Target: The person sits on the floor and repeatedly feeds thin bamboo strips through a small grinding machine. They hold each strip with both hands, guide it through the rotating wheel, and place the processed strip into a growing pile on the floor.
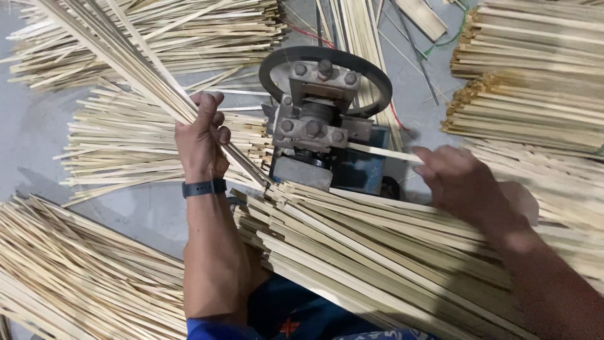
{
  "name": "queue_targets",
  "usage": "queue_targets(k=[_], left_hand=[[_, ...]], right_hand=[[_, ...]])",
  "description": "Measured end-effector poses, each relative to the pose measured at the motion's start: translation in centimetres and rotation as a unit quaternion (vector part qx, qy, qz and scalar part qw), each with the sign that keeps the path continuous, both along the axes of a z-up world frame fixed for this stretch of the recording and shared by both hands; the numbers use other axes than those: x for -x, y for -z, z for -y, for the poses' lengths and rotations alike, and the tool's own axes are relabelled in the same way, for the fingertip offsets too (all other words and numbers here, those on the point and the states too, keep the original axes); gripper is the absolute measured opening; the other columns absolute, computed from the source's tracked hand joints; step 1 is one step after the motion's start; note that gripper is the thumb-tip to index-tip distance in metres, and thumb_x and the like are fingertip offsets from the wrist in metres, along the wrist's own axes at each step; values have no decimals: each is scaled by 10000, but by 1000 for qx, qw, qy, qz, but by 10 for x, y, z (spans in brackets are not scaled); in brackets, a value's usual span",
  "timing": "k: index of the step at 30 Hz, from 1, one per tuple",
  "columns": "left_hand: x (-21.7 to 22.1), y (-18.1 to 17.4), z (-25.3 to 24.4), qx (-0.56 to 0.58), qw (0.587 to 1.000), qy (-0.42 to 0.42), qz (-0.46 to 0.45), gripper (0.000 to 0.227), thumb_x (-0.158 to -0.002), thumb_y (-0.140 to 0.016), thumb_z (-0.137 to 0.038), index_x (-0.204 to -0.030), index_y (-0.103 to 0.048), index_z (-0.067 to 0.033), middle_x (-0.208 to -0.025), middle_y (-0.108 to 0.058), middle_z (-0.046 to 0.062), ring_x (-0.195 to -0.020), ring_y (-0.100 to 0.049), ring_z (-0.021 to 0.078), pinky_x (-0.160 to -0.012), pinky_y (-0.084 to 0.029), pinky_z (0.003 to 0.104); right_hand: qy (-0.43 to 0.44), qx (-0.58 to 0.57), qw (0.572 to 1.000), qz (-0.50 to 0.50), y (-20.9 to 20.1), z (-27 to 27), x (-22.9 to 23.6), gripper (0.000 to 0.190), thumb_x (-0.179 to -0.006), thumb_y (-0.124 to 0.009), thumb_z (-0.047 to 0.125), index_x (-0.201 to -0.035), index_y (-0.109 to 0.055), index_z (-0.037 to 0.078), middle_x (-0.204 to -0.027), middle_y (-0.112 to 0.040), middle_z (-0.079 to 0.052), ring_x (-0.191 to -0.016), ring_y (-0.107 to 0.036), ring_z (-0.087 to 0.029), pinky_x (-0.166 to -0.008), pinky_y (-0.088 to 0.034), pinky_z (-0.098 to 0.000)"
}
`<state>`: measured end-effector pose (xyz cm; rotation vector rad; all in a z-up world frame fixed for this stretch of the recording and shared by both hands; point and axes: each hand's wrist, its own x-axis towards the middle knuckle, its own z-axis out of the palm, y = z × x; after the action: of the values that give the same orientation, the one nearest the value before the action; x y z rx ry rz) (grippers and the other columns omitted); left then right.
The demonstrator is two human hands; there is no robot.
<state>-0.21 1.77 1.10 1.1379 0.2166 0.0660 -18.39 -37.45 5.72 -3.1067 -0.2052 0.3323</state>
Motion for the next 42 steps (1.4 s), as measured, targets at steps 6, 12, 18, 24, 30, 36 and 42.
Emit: queue_targets(k=[6, 12, 18, 24, 30, 36, 42], left_hand=[[-2, 6, 10, 29, 999, 13, -44, 428, -916, -787, -376, -1051, -547, -49, -898, -732, 101, -616, -578, 84, -417, -447, 193], [-6, -1, 13, 32, 999, 10, -42, 310, -950, -725, -313, -1085, -558, -89, -822, -694, 86, -561, -566, 101, -382, -445, 216], [-5, 5, 11, 48, 999, 18, -9, 235, -1022, -682, -266, -1059, -551, -74, -896, -709, 78, -635, -550, 74, -435, -457, 207], [-10, 5, -8, 56, 998, 1, -20, 253, -1011, -641, -322, -1011, -565, -81, -824, -695, 62, -596, -526, 89, -414, -456, 203], [-10, 11, -25, 68, 995, -60, 30, 385, -1042, -610, -428, -1014, -588, -45, -693, -546, 46, -673, -586, 170, -592, -561, 291], [-10, 10, -20, 106, 992, -64, -22, 359, -994, -660, -424, -901, -522, -105, -651, -451, -11, -615, -504, 149, -500, -495, 302], [-5, 6, -6, 19, 999, -29, -35, 427, -966, -744, -437, -1014, -538, -66, -800, -588, 37, -643, -537, 97, -439, -423, 220]], right_hand=[[-67, -124, 980, 141, 57, 28, 47, 256, -1033, -541, 271, -1045, -737, 108, -931, -713, -90, -899, -663, -243, -846, -574, -424], [54, -153, 980, -117, 76, 53, 58, 358, -912, -633, 367, -1028, -757, 52, -1062, -762, -126, -1039, -707, -279, -917, -580, -392], [310, -172, 924, -147, 46, 100, 74, 258, -928, -750, 280, -1095, -798, 88, -975, -838, -104, -883, -742, -231, -839, -620, -374], [185, -244, 947, 93, 45, 100, 59, 284, -937, -710, 193, -1207, -739, 112, -837, -746, -55, -707, -683, -151, -703, -574, -309], [241, -149, 959, -20, 20, 53, 22, 240, -961, -732, 360, -1135, -793, 205, -803, -744, -51, -708, -686, -191, -667, -588, -352], [280, -162, 946, -15, 18, 51, 26, 276, -967, -725, 406, -1177, -775, 234, -765, -723, -79, -670, -686, -209, -655, -600, -376], [119, -139, 982, 36, 1, 10, 12, 225, -993, -638, 283, -1171, -759, 216, -858, -699, -71, -721, -695, -245, -685, -584, -381]])
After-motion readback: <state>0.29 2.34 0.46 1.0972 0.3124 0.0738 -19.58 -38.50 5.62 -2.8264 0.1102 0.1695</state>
